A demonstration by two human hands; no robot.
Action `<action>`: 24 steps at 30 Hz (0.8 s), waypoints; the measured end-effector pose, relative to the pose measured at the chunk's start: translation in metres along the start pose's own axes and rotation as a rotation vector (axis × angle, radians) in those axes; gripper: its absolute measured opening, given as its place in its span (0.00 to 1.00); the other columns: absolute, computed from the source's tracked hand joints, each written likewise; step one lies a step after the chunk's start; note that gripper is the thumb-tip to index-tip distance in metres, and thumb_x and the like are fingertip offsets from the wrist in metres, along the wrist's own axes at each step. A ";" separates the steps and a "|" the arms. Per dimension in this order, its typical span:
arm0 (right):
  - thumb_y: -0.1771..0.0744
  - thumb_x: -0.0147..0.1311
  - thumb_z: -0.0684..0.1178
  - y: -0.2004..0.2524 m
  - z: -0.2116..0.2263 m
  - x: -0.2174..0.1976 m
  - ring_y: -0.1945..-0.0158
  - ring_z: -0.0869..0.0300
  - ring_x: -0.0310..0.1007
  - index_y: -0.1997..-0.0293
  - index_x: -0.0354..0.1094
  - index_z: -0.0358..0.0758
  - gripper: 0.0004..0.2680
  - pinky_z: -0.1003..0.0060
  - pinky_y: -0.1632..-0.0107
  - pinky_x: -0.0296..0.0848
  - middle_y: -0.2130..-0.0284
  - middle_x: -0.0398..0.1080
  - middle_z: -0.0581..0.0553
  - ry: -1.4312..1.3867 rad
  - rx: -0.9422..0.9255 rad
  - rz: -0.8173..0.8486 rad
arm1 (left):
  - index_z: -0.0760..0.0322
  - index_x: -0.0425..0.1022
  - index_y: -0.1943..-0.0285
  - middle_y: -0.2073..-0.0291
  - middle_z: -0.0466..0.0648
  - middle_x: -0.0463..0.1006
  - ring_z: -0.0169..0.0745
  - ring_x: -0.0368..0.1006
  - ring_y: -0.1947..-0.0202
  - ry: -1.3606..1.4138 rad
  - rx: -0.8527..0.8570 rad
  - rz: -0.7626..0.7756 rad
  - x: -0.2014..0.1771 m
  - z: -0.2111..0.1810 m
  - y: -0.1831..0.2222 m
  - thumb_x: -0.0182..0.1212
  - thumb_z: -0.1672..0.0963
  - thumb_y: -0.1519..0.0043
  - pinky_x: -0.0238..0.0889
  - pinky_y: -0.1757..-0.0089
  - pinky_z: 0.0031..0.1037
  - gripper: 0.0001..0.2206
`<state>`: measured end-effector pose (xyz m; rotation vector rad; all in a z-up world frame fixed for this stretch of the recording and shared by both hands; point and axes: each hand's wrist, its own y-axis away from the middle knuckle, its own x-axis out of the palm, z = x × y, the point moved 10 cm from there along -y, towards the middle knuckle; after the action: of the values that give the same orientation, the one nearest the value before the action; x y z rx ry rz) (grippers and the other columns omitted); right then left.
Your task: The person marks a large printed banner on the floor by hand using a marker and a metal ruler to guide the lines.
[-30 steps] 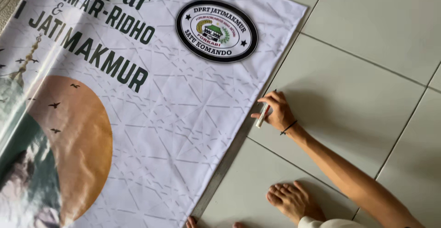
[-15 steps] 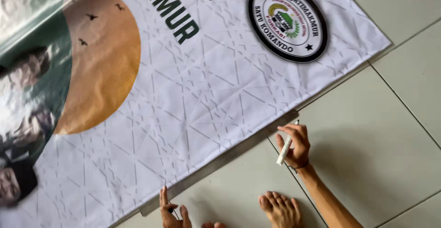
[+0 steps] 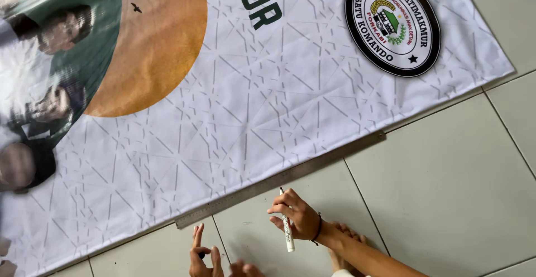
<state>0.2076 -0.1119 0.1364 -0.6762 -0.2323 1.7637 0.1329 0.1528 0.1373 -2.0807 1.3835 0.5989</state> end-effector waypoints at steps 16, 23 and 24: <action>0.26 0.40 0.46 -0.117 0.081 0.056 0.64 0.49 0.63 0.58 0.66 0.31 0.10 0.57 0.55 0.68 0.60 0.65 0.37 0.195 -0.672 0.673 | 0.65 0.62 0.70 0.74 0.49 0.65 0.47 0.59 0.71 0.011 0.220 0.122 0.014 0.088 -0.042 0.46 0.56 0.30 0.54 0.63 0.35 0.14; 0.30 0.50 0.57 -0.227 0.125 0.078 0.66 0.51 0.66 0.45 0.62 0.36 0.14 0.56 0.61 0.69 0.49 0.66 0.36 0.394 -0.748 1.122 | 0.64 0.69 0.68 0.74 0.48 0.65 0.50 0.62 0.69 -0.049 0.089 -0.044 -0.016 0.109 -0.063 0.54 0.56 0.31 0.57 0.57 0.39 0.11; 0.29 0.49 0.56 -0.243 0.129 0.086 0.64 0.50 0.67 0.45 0.61 0.35 0.14 0.57 0.57 0.70 0.49 0.62 0.34 0.383 -0.721 1.136 | 0.63 0.71 0.65 0.73 0.47 0.67 0.49 0.63 0.68 -0.027 0.082 -0.064 -0.023 0.107 -0.067 0.56 0.57 0.32 0.58 0.57 0.38 0.08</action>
<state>0.3219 0.0668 0.3321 -1.9175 -0.2330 2.5500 0.1810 0.2608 0.0865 -2.0366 1.2992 0.5336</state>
